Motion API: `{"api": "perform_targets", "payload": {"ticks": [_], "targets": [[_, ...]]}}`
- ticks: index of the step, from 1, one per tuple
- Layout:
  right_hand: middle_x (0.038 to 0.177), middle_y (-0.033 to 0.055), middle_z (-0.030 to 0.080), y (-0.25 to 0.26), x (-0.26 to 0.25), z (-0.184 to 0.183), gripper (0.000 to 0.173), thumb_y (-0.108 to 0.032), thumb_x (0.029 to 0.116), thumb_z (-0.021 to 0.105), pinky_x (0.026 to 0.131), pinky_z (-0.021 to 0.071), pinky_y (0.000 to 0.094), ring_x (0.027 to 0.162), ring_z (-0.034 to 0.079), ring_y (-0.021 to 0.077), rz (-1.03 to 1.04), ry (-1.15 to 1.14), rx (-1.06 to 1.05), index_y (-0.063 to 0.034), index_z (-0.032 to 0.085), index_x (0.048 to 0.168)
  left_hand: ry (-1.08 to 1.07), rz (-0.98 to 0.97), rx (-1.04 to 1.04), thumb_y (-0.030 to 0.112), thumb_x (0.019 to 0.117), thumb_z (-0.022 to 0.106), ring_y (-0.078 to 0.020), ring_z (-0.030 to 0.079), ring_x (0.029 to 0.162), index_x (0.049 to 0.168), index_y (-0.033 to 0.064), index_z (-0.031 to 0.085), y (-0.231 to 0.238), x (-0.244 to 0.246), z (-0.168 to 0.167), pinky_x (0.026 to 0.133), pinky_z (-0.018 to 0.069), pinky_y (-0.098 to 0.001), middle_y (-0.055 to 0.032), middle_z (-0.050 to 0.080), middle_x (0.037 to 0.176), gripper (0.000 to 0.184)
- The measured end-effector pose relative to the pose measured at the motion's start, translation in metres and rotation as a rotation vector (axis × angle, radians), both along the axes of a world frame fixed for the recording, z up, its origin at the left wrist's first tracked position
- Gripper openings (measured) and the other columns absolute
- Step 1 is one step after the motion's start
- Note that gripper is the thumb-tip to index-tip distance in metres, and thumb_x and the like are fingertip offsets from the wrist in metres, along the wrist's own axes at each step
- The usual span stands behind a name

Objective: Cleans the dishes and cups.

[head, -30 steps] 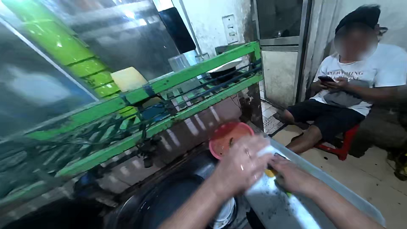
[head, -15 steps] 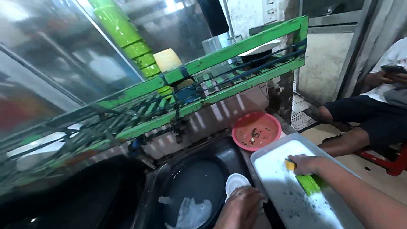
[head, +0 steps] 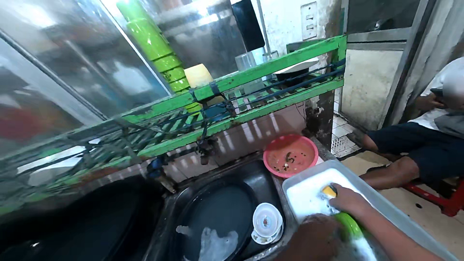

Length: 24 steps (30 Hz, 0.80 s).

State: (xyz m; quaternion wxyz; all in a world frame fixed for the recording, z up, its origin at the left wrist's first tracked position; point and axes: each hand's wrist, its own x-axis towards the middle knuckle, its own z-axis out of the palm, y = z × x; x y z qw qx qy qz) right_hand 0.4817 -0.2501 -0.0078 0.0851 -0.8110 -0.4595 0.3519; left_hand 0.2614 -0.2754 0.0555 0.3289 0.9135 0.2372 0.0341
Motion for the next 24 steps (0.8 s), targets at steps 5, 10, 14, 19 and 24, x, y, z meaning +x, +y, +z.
{"api": "perform_targets", "payload": {"ticks": [5,10,14,19,24], "targets": [[0.127,0.0224,0.065,-0.015,0.007,0.013,0.057,-0.022,0.0938,0.074,0.099,0.0523,0.0541,0.113,0.066,0.0336,-0.371,0.511,0.36,-0.0062,0.052,0.144,-0.233,0.39,-0.358,0.016,0.1009,0.059,-0.028,0.055,0.133,0.142,0.0001,0.057,0.03,-0.004,-0.004,0.113,0.0436,-0.0431,-0.0195,0.058,0.143,0.044],[0.117,0.0178,0.068,-0.03,-0.012,0.074,0.045,-0.032,0.1047,0.058,0.089,0.0574,0.0447,0.102,0.069,0.0247,-0.373,0.747,0.466,-0.0044,0.054,0.14,-0.535,0.474,-0.293,0.027,0.1032,0.049,-0.0318,0.029,0.153,0.157,-0.0033,0.033,0.027,0.025,-0.002,0.124,0.0282,-0.0436,-0.0257,0.027,0.164,0.064],[0.116,0.0097,0.07,-0.064,-0.047,0.082,0.049,-0.045,0.1094,0.04,0.087,0.0588,0.0401,0.103,0.069,0.018,-0.463,0.908,0.473,-0.0088,0.056,0.138,-0.685,0.523,-0.177,0.027,0.1058,0.044,-0.0399,0.019,0.155,0.158,-0.008,0.024,-0.006,0.064,-0.019,0.127,0.0196,-0.0474,-0.0315,0.018,0.165,0.066],[0.114,0.0037,0.069,-0.123,-0.011,0.04,0.06,-0.035,0.0984,0.062,0.089,0.06,0.0376,0.102,0.07,0.0137,-0.328,1.009,0.511,-0.0046,0.04,0.145,-0.737,0.331,-0.229,0.038,0.1026,0.048,-0.049,0.017,0.153,0.154,-0.0159,0.027,-0.05,0.078,-0.035,0.127,0.016,-0.0532,-0.0386,0.021,0.161,0.077],[0.135,0.0257,0.058,-0.164,0.012,0.047,0.067,-0.021,0.0914,0.072,0.105,0.05,0.0513,0.123,0.061,0.0316,-0.145,0.368,0.356,0.0076,0.043,0.145,-0.302,0.329,-0.531,0.04,0.1095,0.038,-0.0389,0.016,0.157,0.161,-0.0038,0.022,-0.029,0.08,-0.018,0.127,0.0141,-0.0554,-0.0269,0.018,0.167,0.069]]}}
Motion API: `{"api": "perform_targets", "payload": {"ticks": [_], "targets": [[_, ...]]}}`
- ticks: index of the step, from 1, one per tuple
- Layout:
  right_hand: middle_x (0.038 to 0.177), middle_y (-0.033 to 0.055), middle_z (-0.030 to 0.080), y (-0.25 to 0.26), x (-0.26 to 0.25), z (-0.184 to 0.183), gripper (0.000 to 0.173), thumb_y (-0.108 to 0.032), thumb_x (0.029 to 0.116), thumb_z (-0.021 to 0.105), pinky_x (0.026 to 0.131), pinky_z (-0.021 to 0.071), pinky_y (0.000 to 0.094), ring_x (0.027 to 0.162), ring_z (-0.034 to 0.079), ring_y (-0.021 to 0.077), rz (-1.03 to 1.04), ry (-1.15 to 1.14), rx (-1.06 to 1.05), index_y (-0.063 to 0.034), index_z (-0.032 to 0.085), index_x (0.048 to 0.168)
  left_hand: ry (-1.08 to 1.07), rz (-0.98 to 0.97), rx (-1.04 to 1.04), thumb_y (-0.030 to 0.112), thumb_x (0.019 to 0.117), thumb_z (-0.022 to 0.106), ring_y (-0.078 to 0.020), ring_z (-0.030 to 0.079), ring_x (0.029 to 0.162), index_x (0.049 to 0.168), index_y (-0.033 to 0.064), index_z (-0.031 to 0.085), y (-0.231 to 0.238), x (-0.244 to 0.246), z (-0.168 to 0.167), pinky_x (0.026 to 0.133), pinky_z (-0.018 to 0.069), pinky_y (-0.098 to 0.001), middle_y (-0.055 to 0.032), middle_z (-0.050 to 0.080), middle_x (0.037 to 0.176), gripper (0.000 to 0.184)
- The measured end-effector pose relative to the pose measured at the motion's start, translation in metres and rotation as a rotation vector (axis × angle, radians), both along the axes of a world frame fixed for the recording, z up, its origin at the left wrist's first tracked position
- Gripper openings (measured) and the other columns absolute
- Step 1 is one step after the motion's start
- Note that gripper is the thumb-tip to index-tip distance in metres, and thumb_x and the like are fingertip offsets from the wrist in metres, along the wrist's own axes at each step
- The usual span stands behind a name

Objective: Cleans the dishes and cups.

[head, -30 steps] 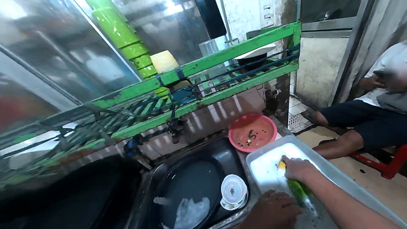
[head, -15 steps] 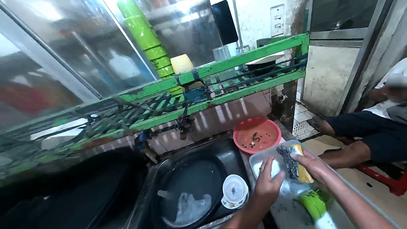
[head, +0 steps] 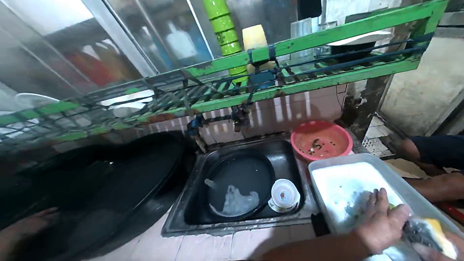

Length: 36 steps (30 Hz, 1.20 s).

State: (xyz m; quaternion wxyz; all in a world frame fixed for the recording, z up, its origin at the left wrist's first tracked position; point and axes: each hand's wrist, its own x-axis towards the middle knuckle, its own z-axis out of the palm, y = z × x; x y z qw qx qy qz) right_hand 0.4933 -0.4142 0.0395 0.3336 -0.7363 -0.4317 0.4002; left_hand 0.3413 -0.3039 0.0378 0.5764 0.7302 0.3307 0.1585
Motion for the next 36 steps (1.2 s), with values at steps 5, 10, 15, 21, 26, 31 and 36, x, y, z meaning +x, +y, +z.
{"api": "perform_targets", "payload": {"ticks": [5,10,15,21,26,31,36], "targets": [[0.138,0.0305,0.059,-0.021,-0.008,-0.004,0.058,-0.022,0.0885,0.08,0.104,0.0434,0.071,0.128,0.055,0.0523,0.475,-0.646,-0.209,-0.0006,0.06,0.139,0.597,-0.256,0.353,0.036,0.0878,0.077,-0.044,0.038,0.145,0.16,0.0132,0.033,0.019,0.018,-0.034,0.108,0.0422,-0.066,-0.0186,0.035,0.162,0.088],[0.145,0.0296,0.054,-0.023,-0.008,-0.004,0.066,-0.048,0.0987,0.065,0.112,0.0391,0.0645,0.136,0.05,0.0483,0.552,-0.439,-0.247,-0.0006,0.057,0.144,0.498,-0.301,0.259,0.027,0.0812,0.084,-0.0402,0.05,0.136,0.156,0.0039,0.037,0.039,0.011,-0.023,0.11,0.0446,-0.0594,-0.0246,0.048,0.15,0.091],[0.154,0.0267,0.045,-0.002,-0.003,0.013,0.083,-0.032,0.0874,0.081,0.116,0.0373,0.0593,0.141,0.045,0.0444,0.234,-0.453,0.024,-0.0025,0.041,0.155,0.528,-0.421,0.333,0.033,0.0849,0.082,-0.038,0.05,0.136,0.147,0.0019,0.05,0.064,0.0,0.017,0.111,0.0434,-0.0563,-0.0242,0.049,0.148,0.077],[0.151,0.0234,0.048,0.039,-0.004,-0.003,0.102,-0.027,0.077,0.088,0.117,0.037,0.0559,0.141,0.044,0.0422,0.233,-0.413,0.101,-0.01,0.032,0.161,0.26,-0.376,0.164,0.024,0.0893,0.079,-0.0318,0.048,0.138,0.147,0.0043,0.05,0.069,-0.016,0.043,0.114,0.0417,-0.0476,-0.0214,0.046,0.152,0.067],[0.134,0.0251,0.062,0.038,-0.026,-0.002,0.082,-0.033,0.0818,0.084,0.11,0.0425,0.0605,0.126,0.059,0.0442,0.262,-0.678,0.161,-0.0033,0.048,0.15,0.111,0.007,-0.042,0.03,0.1022,0.058,-0.0298,0.059,0.12,0.128,0.0006,0.062,0.064,-0.024,0.025,0.102,0.0484,-0.0476,-0.0223,0.06,0.131,0.039],[0.125,0.0269,0.067,0.036,-0.034,-0.014,0.082,-0.033,0.0796,0.084,0.106,0.0456,0.0604,0.117,0.064,0.0454,0.183,-0.805,0.261,0.0019,0.051,0.145,0.35,0.011,-0.145,0.035,0.106,0.052,-0.0319,0.06,0.116,0.135,-0.0009,0.054,0.068,-0.008,0.051,0.097,0.0491,-0.0508,-0.024,0.06,0.128,0.046],[0.123,0.0255,0.067,0.036,-0.033,-0.015,0.082,-0.03,0.0782,0.084,0.105,0.0444,0.0626,0.116,0.065,0.0447,0.115,-0.827,0.163,0.0,0.05,0.147,0.475,-0.079,-0.042,0.038,0.1075,0.045,-0.0349,0.061,0.115,0.132,-0.0027,0.056,0.077,0.014,0.043,0.093,0.0503,-0.0557,-0.0251,0.061,0.126,0.048]]}}
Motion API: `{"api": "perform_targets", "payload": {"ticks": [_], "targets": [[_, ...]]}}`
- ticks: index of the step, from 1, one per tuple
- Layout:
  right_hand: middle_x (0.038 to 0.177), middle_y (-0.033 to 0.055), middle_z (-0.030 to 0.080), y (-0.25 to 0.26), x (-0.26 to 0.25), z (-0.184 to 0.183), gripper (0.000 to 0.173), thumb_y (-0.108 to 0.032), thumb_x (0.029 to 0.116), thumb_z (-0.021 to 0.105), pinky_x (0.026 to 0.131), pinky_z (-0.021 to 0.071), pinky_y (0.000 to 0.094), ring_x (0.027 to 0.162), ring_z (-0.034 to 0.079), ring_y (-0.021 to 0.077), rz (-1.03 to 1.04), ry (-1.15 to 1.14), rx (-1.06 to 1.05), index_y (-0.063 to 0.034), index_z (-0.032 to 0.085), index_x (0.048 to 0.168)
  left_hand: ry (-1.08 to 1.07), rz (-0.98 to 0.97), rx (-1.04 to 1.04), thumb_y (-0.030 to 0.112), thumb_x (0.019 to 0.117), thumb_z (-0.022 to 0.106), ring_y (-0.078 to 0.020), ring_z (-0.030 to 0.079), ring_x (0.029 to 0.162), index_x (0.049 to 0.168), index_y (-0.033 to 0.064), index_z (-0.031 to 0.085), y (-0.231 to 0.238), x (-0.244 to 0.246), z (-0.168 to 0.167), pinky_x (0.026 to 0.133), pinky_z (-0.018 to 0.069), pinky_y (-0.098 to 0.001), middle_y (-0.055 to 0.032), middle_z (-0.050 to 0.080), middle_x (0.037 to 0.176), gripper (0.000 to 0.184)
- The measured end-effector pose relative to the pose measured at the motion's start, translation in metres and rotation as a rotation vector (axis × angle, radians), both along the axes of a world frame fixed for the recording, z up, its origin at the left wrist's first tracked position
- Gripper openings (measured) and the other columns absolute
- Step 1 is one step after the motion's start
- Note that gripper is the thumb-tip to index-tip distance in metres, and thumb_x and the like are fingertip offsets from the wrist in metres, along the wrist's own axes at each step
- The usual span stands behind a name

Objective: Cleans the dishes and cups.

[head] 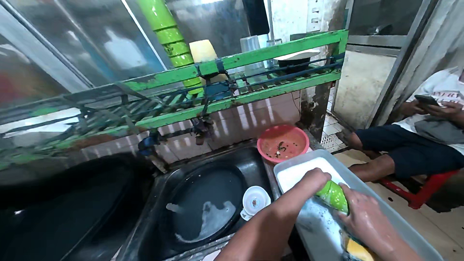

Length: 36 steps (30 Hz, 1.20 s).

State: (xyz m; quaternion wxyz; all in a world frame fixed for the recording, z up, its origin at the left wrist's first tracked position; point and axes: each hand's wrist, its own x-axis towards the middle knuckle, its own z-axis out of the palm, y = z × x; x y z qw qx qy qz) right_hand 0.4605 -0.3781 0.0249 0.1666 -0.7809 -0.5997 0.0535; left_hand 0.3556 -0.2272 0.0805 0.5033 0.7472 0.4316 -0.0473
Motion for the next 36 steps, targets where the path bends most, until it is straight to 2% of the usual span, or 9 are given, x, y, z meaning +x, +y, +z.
{"api": "perform_targets", "payload": {"ticks": [5,12,16,20,25,28,30,33,36], "targets": [[0.142,0.0192,0.058,0.001,0.022,0.03,0.095,-0.041,0.083,0.082,0.109,0.0463,0.0565,0.128,0.059,0.0342,-0.008,0.538,-0.294,-0.0156,0.032,0.16,-0.142,-0.121,-0.034,0.036,0.1078,0.049,-0.0304,0.061,0.118,0.134,0.0028,0.06,0.001,-0.002,0.007,0.1,0.0486,-0.0516,-0.0221,0.062,0.13,0.044],[0.11,0.0068,0.069,-0.008,0.022,0.042,0.104,-0.032,0.0598,0.09,0.07,0.0645,0.0403,0.086,0.073,0.0213,0.067,1.417,-0.044,-0.0132,0.035,0.146,-0.519,-0.379,0.377,0.028,0.1045,0.053,-0.0287,0.06,0.117,0.124,0.0038,0.068,-0.015,-0.013,0.036,0.1,0.0498,-0.0489,-0.0173,0.062,0.126,0.034],[0.131,0.0149,0.064,0.01,-0.005,0.051,0.103,-0.023,0.0697,0.087,0.097,0.055,0.0487,0.115,0.066,0.0269,-0.104,0.78,-0.139,-0.0135,0.034,0.157,-0.365,-0.197,0.379,0.027,0.1069,0.049,-0.0261,0.064,0.114,0.118,0.0056,0.07,-0.008,-0.017,0.025,0.099,0.0504,-0.048,-0.0142,0.067,0.12,0.032],[0.134,0.0242,0.059,0.027,-0.02,0.038,0.096,-0.023,0.0797,0.082,0.095,0.053,0.0601,0.117,0.062,0.0442,-0.069,0.164,-0.248,-0.019,0.032,0.162,-0.15,-0.04,0.238,0.03,0.1111,0.038,-0.0341,0.063,0.114,0.124,-0.0012,0.064,0.012,-0.011,-0.003,0.1,0.0482,-0.0538,-0.0234,0.066,0.121,0.043],[0.144,0.0262,0.052,0.025,-0.003,0.015,0.109,-0.038,0.0829,0.085,0.106,0.0486,0.0578,0.128,0.057,0.0426,-0.186,0.395,-0.391,-0.0148,0.017,0.165,0.232,-0.131,0.386,0.044,0.1044,0.049,-0.0355,0.061,0.122,0.128,0.01,0.066,0.049,-0.021,-0.006,0.099,0.0484,-0.0617,-0.0184,0.063,0.132,0.045],[0.162,0.025,0.032,0.006,0.009,0.014,0.112,-0.048,0.0907,0.075,0.118,0.0376,0.0521,0.145,0.043,0.0361,-0.173,0.619,-0.246,-0.0082,0.002,0.165,0.361,-0.398,0.524,0.048,0.0964,0.064,-0.0396,0.057,0.127,0.135,0.0119,0.064,0.049,-0.019,-0.015,0.1,0.0473,-0.0642,-0.0186,0.058,0.14,0.053],[0.167,0.0247,0.023,-0.011,0.014,0.026,0.097,-0.042,0.0946,0.071,0.124,0.0285,0.0529,0.153,0.03,0.0378,-0.078,0.448,-0.247,-0.004,0.014,0.164,0.211,-0.372,0.579,0.04,0.092,0.072,-0.0405,0.052,0.134,0.147,0.0132,0.055,0.043,-0.016,-0.034,0.105,0.0469,-0.0623,-0.0158,0.045,0.156,0.063],[0.152,0.0242,0.05,-0.043,0.012,0.044,0.068,-0.031,0.0976,0.07,0.111,0.0406,0.0648,0.136,0.052,0.0447,0.071,0.268,-0.503,-0.0093,0.043,0.156,0.105,-0.205,0.466,0.032,0.0941,0.072,-0.0399,0.047,0.14,0.158,0.0082,0.036,0.03,-0.012,-0.054,0.11,0.0456,-0.0578,-0.0194,0.032,0.163,0.077],[0.162,0.0236,0.036,-0.059,0.0,0.027,0.084,-0.033,0.0924,0.076,0.118,0.0299,0.0645,0.147,0.039,0.0432,0.196,0.289,-0.744,-0.0082,0.034,0.16,0.187,-0.251,0.38,0.022,0.0878,0.076,-0.0445,0.048,0.138,0.164,0.0138,0.022,0.017,-0.017,-0.073,0.107,0.0452,-0.0634,-0.0246,0.038,0.158,0.093]]}}
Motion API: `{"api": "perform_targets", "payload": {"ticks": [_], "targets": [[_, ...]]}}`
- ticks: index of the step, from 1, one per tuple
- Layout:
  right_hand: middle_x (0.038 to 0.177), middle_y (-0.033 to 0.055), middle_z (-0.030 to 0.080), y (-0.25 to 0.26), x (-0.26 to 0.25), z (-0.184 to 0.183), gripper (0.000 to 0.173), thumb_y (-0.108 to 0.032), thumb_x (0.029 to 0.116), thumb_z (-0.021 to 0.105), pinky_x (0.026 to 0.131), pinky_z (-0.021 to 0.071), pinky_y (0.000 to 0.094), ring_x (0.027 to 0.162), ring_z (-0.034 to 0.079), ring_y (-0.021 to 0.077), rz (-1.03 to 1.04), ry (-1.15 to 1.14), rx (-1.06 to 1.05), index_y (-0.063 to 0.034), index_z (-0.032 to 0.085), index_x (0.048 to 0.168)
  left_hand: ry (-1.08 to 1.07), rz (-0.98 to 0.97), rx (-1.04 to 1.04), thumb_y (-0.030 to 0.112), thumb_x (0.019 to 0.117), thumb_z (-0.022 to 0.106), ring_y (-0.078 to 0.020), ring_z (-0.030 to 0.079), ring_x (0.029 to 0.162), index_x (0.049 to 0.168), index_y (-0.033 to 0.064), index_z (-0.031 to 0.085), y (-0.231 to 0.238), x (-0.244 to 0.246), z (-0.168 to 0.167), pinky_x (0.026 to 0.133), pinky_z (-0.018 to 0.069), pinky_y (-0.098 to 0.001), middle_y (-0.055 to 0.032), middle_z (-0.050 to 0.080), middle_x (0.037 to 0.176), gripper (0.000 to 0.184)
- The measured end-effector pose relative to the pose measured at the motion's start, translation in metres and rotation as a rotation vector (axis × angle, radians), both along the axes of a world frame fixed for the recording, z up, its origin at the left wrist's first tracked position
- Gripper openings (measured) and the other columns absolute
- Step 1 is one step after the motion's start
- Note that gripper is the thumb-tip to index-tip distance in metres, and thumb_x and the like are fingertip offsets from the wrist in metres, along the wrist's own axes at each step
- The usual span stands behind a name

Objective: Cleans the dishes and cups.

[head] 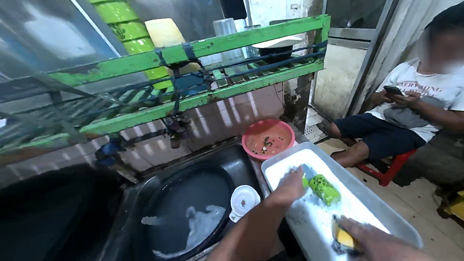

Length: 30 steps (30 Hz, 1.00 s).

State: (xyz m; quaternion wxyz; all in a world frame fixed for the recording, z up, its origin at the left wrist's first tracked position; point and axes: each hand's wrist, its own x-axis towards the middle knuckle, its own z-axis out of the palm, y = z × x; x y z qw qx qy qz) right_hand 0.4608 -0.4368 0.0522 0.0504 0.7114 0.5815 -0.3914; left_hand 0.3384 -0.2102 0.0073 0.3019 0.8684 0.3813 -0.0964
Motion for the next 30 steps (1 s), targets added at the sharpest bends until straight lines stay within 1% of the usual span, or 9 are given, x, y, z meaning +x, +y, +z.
{"api": "perform_targets", "payload": {"ticks": [3,7,11,14,19,21,25,28,30], "targets": [[0.16,0.025,0.038,0.005,-0.015,-0.015,0.093,-0.031,0.0861,0.082,0.121,0.0242,0.0645,0.148,0.036,0.0443,0.051,-0.106,-0.016,-0.0084,0.032,0.161,0.076,-0.01,0.0,0.02,0.0836,0.079,-0.0458,0.049,0.135,0.165,0.0175,0.016,-0.005,0.002,0.0,0.103,0.0479,-0.0642,-0.0241,0.038,0.157,0.103],[0.142,0.0223,0.06,0.02,-0.014,-0.02,0.077,-0.023,0.0907,0.076,0.104,0.045,0.0679,0.127,0.059,0.0463,-0.083,-0.166,-0.009,-0.0153,0.04,0.158,-0.162,0.291,-0.241,0.038,0.0852,0.078,-0.0375,0.05,0.138,0.161,0.0039,0.022,0.008,-0.005,0.005,0.112,0.0439,-0.0538,-0.0248,0.043,0.154,0.1],[0.123,0.0277,0.067,0.023,0.003,-0.018,0.077,-0.034,0.0845,0.083,0.099,0.0489,0.0654,0.114,0.065,0.0454,-0.445,0.135,0.151,-0.0055,0.049,0.148,-0.521,0.625,-0.773,0.046,0.1009,0.061,-0.0341,0.064,0.107,0.15,0.0109,0.042,0.01,-0.026,0.031,0.083,0.0559,-0.0518,-0.0213,0.061,0.127,0.063],[0.119,0.021,0.069,0.039,-0.003,0.014,0.072,-0.036,0.0853,0.082,0.095,0.0544,0.0568,0.107,0.068,0.0344,-0.683,0.384,0.438,-0.0055,0.053,0.144,-0.645,0.665,-0.964,0.047,0.106,0.051,-0.0373,0.065,0.109,0.154,0.0189,0.038,-0.016,-0.04,0.046,0.081,0.0573,-0.0572,-0.02,0.06,0.131,0.057],[0.151,0.0259,0.049,0.091,-0.043,0.029,0.092,-0.04,0.0902,0.073,0.114,0.0415,0.0562,0.136,0.052,0.0391,-0.593,0.277,0.772,0.0001,0.028,0.16,-0.795,0.853,-0.855,0.043,0.1127,0.031,-0.0356,0.061,0.118,0.157,0.0135,0.036,-0.064,-0.033,0.061,0.091,0.0538,-0.0569,-0.0215,0.056,0.139,0.054],[0.16,0.0285,0.036,0.097,-0.058,0.012,0.088,-0.04,0.088,0.073,0.119,0.0321,0.0605,0.145,0.04,0.0463,-0.489,0.193,0.886,0.0023,0.037,0.156,-0.841,0.794,-0.75,0.026,0.1134,0.029,-0.0318,0.053,0.13,0.156,0.0042,0.034,-0.066,-0.041,0.056,0.104,0.0473,-0.0497,-0.0225,0.047,0.15,0.048],[0.156,0.025,0.041,0.115,-0.027,0.007,0.067,-0.023,0.0926,0.073,0.115,0.0373,0.0558,0.142,0.042,0.0391,-0.754,0.498,0.688,-0.0033,0.047,0.151,-0.719,0.621,-0.784,0.039,0.1089,0.046,-0.0353,0.066,0.102,0.162,0.0174,0.026,-0.057,-0.055,0.055,0.075,0.0573,-0.0511,-0.0241,0.057,0.135,0.061],[0.145,0.0217,0.054,0.111,-0.005,0.025,0.069,-0.018,0.0938,0.073,0.103,0.0506,0.0527,0.127,0.058,0.033,-0.904,0.661,0.486,-0.0095,0.041,0.154,-0.722,0.413,-0.641,0.032,0.0989,0.066,-0.0319,0.054,0.134,0.162,0.0119,0.03,-0.036,-0.07,0.055,0.105,0.0503,-0.0509,-0.0205,0.04,0.158,0.075],[0.132,0.0204,0.06,0.099,-0.004,0.04,0.065,-0.015,0.0934,0.072,0.094,0.0555,0.0465,0.114,0.064,0.0286,-0.931,0.791,0.539,-0.0051,0.041,0.15,-0.813,0.406,-0.551,0.029,0.0962,0.07,-0.0299,0.051,0.136,0.154,0.0074,0.044,-0.019,-0.078,0.05,0.109,0.048,-0.048,-0.0197,0.041,0.157,0.067]]}}
